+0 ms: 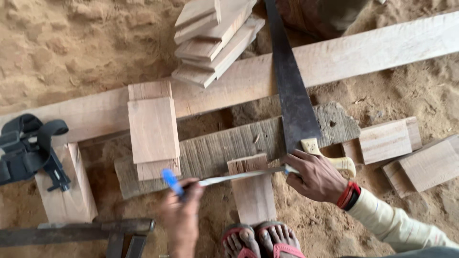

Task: The person measures and marks small wooden blocks using a tape measure, a hand saw as a straightedge, and a blue pen. The person repeatedly measures dimensions and draws lines on the blocks, stacking them as they are marked.

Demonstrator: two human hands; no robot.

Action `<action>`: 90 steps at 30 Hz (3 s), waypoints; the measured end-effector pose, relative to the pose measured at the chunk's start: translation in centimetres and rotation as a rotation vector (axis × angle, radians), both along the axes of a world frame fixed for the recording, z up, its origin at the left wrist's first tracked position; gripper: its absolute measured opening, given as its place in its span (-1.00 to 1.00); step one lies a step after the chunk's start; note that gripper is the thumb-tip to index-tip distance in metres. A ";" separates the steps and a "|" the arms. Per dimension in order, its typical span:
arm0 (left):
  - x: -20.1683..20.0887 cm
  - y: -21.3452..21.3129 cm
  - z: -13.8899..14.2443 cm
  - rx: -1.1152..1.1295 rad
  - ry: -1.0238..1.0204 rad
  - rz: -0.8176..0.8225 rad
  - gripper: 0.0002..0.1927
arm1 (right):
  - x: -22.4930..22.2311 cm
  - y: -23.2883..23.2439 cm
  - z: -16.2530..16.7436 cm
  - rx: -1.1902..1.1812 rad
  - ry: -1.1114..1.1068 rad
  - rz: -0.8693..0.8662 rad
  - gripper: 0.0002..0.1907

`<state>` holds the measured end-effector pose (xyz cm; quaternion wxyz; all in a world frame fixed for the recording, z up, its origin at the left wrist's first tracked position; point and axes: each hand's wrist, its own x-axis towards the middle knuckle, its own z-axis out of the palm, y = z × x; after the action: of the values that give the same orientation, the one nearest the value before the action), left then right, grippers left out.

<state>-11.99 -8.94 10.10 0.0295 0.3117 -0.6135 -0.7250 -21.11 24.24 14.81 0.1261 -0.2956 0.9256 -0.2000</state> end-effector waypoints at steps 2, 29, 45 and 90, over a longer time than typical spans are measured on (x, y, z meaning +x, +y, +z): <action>-0.3 -2.1 -1.3 -0.109 -0.018 0.053 -0.75 | 0.1 0.1 -0.7 0.118 0.076 -0.106 -0.69; 0.9 -0.9 -8.2 -0.664 -0.179 -0.102 -0.69 | 0.8 -1.9 0.3 0.124 0.350 -0.276 -0.87; 0.7 -2.2 -7.1 -0.673 -0.117 -0.153 -0.75 | 0.4 -2.1 -1.7 -0.028 0.175 -0.232 -0.83; -0.6 2.9 -1.8 -0.385 0.420 -0.263 -0.66 | 0.2 -2.5 -0.8 -0.046 0.135 -0.185 -0.84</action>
<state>-12.61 -6.00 8.31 0.1199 0.0619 -0.7552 -0.6414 -20.89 21.70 13.98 0.0377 -0.2247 0.9504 -0.2118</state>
